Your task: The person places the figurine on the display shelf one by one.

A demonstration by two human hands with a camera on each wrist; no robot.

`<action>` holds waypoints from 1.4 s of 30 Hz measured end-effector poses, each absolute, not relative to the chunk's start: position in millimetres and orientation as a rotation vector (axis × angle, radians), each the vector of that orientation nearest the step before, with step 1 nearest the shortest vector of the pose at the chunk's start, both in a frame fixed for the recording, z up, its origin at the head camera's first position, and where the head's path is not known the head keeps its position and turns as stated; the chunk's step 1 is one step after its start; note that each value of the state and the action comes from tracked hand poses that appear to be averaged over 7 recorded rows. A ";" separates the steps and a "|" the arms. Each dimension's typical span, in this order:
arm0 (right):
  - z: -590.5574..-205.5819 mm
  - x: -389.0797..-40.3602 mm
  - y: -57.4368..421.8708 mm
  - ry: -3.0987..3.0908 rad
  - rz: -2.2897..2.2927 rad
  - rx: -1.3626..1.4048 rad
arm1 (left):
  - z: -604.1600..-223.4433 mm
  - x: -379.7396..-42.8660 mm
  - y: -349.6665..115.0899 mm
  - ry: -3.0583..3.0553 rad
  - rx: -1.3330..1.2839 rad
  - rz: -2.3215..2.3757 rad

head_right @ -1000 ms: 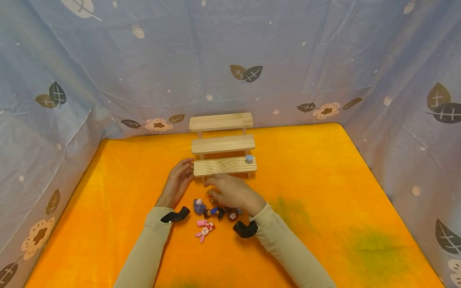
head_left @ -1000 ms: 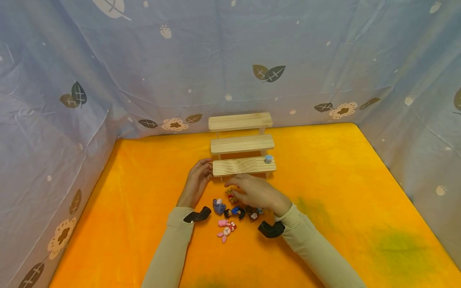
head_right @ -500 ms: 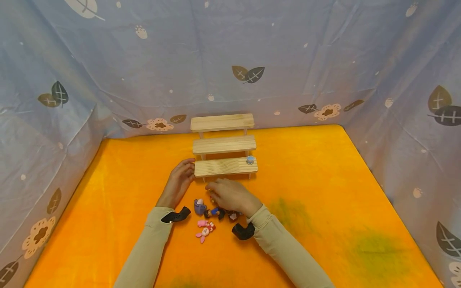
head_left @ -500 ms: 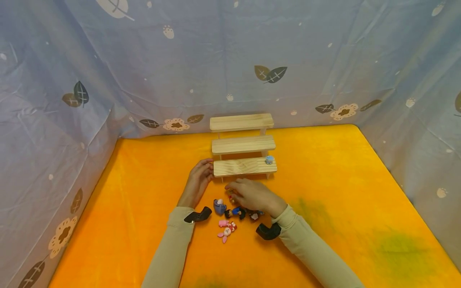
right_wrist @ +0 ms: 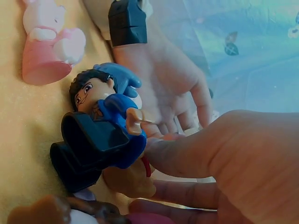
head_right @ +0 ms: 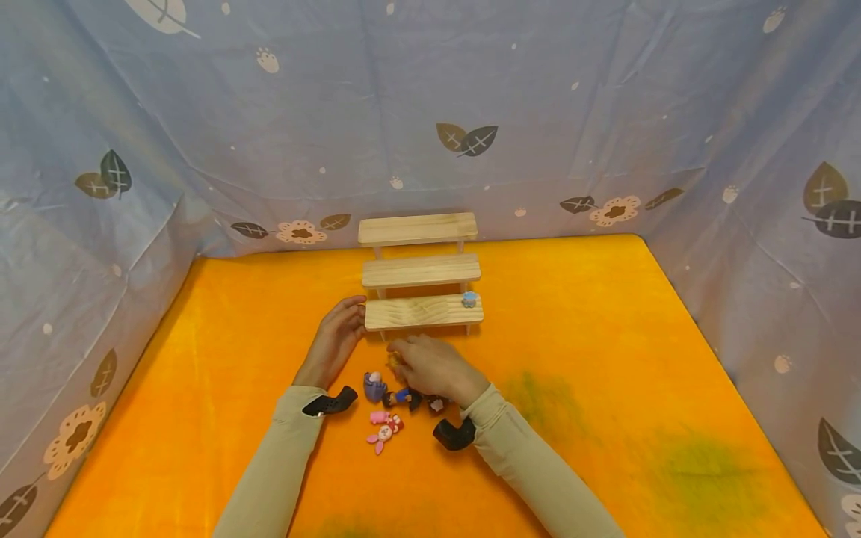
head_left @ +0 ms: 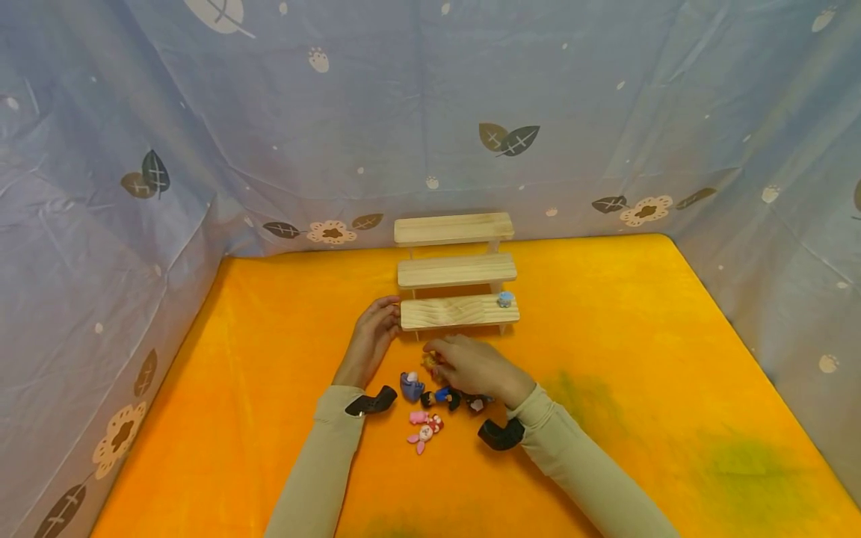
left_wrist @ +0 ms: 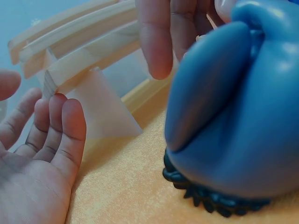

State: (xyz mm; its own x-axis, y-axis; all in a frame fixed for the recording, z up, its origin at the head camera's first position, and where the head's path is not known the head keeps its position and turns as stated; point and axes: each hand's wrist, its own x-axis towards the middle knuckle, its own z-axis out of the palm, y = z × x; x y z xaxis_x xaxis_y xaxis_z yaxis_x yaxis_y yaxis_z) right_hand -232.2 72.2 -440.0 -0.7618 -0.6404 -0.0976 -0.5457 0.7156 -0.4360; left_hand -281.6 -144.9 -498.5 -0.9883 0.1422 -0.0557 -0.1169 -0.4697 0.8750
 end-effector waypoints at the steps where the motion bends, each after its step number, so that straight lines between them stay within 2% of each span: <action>1: -439.9 -231.9 72.0 2.678 -0.573 -0.942 | -498.4 -281.4 -144.7 1.525 0.033 2.572; 31: -438.2 -232.8 70.7 2.653 -0.457 -1.040 | -496.5 -280.9 -144.2 1.531 0.015 2.568; 42: -429.5 -238.2 77.9 2.546 -0.722 -0.980 | -496.1 -280.6 -143.1 1.523 0.020 2.574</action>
